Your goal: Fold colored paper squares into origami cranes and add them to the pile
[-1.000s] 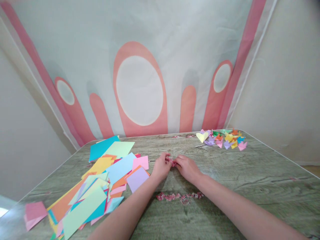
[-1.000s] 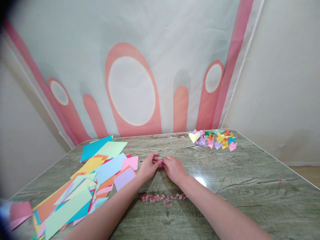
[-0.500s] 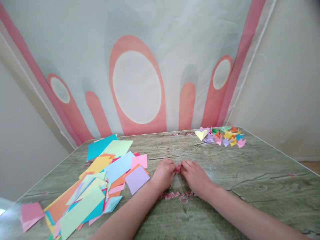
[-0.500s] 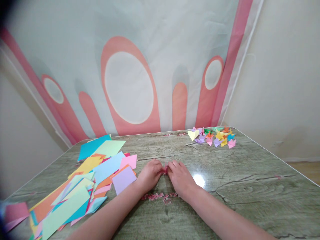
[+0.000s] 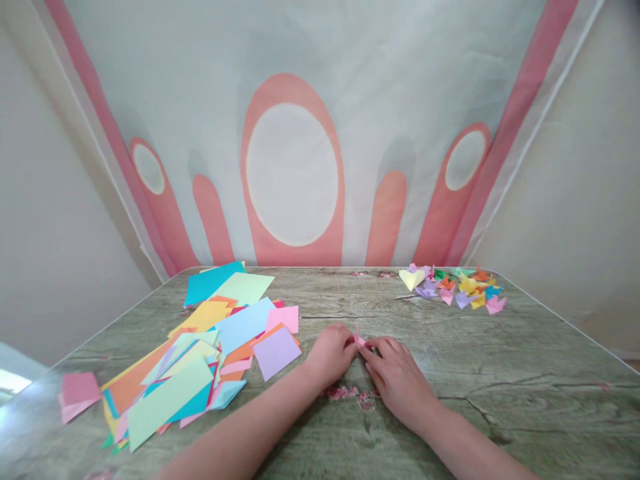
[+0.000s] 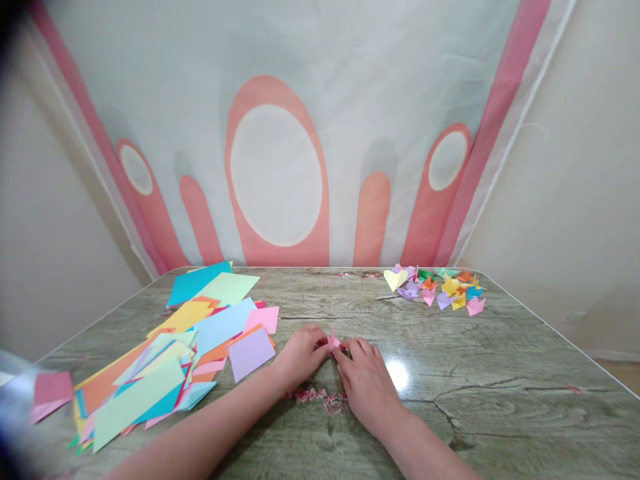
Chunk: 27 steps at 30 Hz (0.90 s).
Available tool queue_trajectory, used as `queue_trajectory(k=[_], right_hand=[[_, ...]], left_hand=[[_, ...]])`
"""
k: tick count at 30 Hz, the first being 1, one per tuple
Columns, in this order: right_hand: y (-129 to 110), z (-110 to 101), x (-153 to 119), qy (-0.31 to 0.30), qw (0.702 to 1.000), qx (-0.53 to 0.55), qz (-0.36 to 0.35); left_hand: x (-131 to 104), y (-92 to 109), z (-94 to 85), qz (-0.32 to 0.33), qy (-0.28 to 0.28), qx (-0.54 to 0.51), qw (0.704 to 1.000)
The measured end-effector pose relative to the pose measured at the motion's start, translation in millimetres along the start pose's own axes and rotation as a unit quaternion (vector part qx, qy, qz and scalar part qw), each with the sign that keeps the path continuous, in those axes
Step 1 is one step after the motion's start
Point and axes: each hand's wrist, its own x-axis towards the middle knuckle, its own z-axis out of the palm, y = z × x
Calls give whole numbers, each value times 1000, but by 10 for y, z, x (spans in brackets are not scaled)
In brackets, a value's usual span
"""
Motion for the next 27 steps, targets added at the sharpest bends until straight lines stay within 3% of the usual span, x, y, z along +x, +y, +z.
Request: queue_trajectory(k=[5,9,11,16,27], right_hand=[[62,7,-60,26,996,83,-21],[150,29,-73,99,988,103,66],[156,49,-64,92,987,107,83],[116,72,-38,34,992,116,46],[149,38,22,52,995,81,36]], left_hand=[[46,-51,-33,19,-1,-11,1000],[-44,-23,-61,66,-20,-27,997],[-93,-8,-45,74,-19,-33,997],[-146,-13,28,64,-4,-43,997],[-127,26,-1,41,6,-41,998]])
